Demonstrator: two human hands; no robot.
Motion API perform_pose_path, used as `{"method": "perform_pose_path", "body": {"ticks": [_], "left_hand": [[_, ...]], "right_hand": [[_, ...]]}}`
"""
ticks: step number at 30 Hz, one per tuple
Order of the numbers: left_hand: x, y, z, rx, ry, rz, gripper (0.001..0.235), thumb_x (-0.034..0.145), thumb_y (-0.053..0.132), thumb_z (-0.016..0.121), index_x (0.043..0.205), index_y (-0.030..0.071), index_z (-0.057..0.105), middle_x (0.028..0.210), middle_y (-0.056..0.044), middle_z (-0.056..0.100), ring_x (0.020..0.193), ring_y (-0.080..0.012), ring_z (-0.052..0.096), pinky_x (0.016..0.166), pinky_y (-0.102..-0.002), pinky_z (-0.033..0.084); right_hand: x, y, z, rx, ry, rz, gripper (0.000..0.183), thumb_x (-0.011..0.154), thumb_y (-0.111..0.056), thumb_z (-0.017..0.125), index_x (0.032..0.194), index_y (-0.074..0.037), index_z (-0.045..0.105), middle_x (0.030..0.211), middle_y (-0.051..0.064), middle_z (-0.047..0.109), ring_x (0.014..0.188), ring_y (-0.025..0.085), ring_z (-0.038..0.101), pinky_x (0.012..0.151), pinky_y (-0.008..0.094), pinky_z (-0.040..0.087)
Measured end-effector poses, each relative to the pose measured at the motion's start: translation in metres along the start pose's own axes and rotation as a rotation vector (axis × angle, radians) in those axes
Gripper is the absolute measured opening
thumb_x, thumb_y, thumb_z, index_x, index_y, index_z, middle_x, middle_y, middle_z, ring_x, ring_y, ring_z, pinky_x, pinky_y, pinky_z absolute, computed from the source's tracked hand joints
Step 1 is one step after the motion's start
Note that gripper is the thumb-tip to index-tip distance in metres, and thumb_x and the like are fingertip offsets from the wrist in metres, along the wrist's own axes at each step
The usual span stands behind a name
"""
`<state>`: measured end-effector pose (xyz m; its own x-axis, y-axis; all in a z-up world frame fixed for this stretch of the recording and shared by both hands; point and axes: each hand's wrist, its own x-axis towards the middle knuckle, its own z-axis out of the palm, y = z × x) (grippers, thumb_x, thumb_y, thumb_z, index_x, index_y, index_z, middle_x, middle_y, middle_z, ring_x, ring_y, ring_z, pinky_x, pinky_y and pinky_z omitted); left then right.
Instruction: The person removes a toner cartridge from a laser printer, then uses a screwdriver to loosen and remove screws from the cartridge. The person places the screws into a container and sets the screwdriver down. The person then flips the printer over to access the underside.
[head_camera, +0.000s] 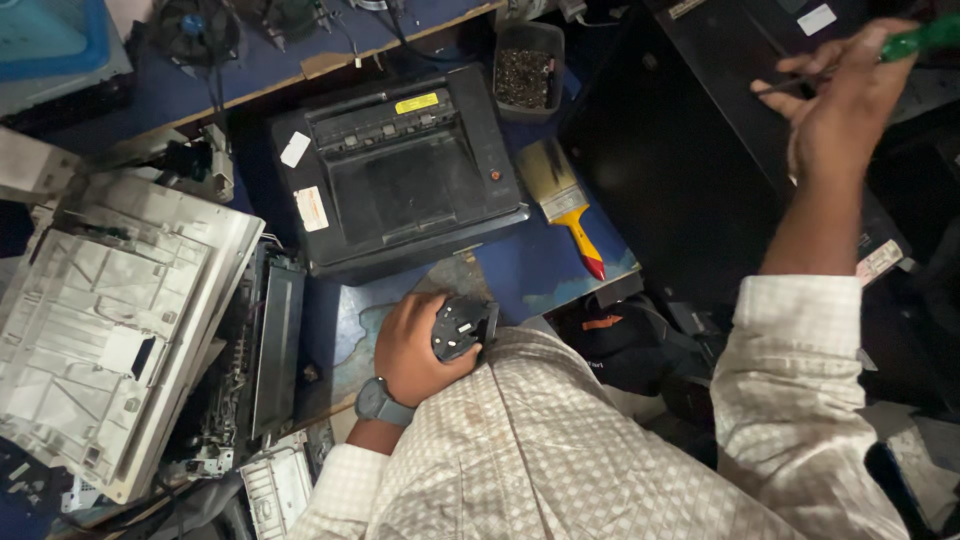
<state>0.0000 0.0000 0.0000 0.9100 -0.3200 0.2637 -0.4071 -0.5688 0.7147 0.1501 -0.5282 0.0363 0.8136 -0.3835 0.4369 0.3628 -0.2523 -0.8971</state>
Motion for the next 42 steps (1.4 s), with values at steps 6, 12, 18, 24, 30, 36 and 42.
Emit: {"method": "perform_pose_path", "body": {"ticks": [6, 12, 18, 24, 30, 36, 42], "left_hand": [[0.0, 0.001, 0.001, -0.01, 0.016, 0.001, 0.067, 0.061, 0.03, 0.089, 0.119, 0.006, 0.065, 0.112, -0.013, 0.066, 0.102, -0.0348, 0.065, 0.087, -0.045, 0.052], [-0.001, 0.001, 0.002, -0.002, 0.022, 0.001, 0.068, 0.062, 0.031, 0.09, 0.12, 0.006, 0.065, 0.111, -0.013, 0.066, 0.101, -0.0349, 0.065, 0.087, -0.046, 0.051], [-0.001, 0.001, 0.003, 0.006, 0.031, 0.005, 0.068, 0.062, 0.031, 0.09, 0.119, 0.005, 0.064, 0.111, -0.014, 0.065, 0.101, -0.036, 0.064, 0.087, -0.046, 0.051], [-0.002, 0.002, 0.002, -0.017, 0.04, 0.012, 0.067, 0.061, 0.03, 0.09, 0.119, 0.005, 0.065, 0.111, -0.014, 0.066, 0.101, -0.0362, 0.065, 0.087, -0.046, 0.052], [-0.001, 0.003, 0.002, -0.023, 0.037, -0.008, 0.065, 0.062, 0.029, 0.09, 0.119, 0.007, 0.066, 0.109, -0.013, 0.066, 0.099, -0.035, 0.066, 0.086, -0.045, 0.053], [-0.002, 0.003, 0.003, -0.014, 0.044, 0.003, 0.066, 0.062, 0.028, 0.089, 0.12, 0.007, 0.066, 0.109, -0.012, 0.066, 0.1, -0.0343, 0.066, 0.085, -0.045, 0.052], [-0.002, 0.002, 0.004, -0.013, 0.045, -0.008, 0.065, 0.061, 0.028, 0.09, 0.117, 0.006, 0.066, 0.108, -0.012, 0.066, 0.099, -0.0348, 0.065, 0.084, -0.046, 0.052]], "right_hand": [[0.001, -0.016, 0.004, -0.062, -0.119, 0.025, 0.017, 0.125, -0.024, 0.046, 0.132, -0.012, 0.037, 0.099, 0.005, 0.054, 0.096, 0.023, 0.071, 0.095, 0.047, 0.063], [-0.006, -0.032, 0.014, -0.051, -0.119, 0.06, 0.011, 0.127, -0.018, 0.046, 0.134, -0.01, 0.042, 0.101, 0.005, 0.056, 0.098, 0.021, 0.071, 0.096, 0.042, 0.06], [-0.027, -0.05, 0.016, -0.367, 0.027, 0.137, 0.018, 0.12, -0.021, 0.046, 0.123, -0.009, 0.059, 0.112, 0.005, 0.07, 0.105, 0.015, 0.075, 0.091, 0.03, 0.063], [-0.037, -0.052, 0.006, -0.432, -0.125, -0.008, 0.015, 0.114, -0.01, 0.058, 0.115, -0.001, 0.069, 0.126, 0.016, 0.074, 0.112, 0.022, 0.073, 0.097, 0.033, 0.059], [-0.041, -0.059, 0.003, -0.714, -0.241, -0.174, 0.026, 0.115, -0.02, 0.06, 0.107, 0.002, 0.071, 0.13, 0.019, 0.072, 0.111, 0.024, 0.071, 0.093, 0.035, 0.055], [-0.037, -0.062, 0.003, -0.624, -0.226, -0.044, 0.038, 0.121, -0.033, 0.051, 0.119, -0.002, 0.073, 0.13, 0.015, 0.074, 0.108, 0.021, 0.069, 0.096, 0.036, 0.054], [-0.042, -0.071, -0.006, -0.691, -0.188, 0.19, 0.033, 0.12, -0.034, 0.052, 0.128, -0.01, 0.073, 0.112, 0.015, 0.072, 0.098, 0.017, 0.065, 0.084, 0.035, 0.051]]}}
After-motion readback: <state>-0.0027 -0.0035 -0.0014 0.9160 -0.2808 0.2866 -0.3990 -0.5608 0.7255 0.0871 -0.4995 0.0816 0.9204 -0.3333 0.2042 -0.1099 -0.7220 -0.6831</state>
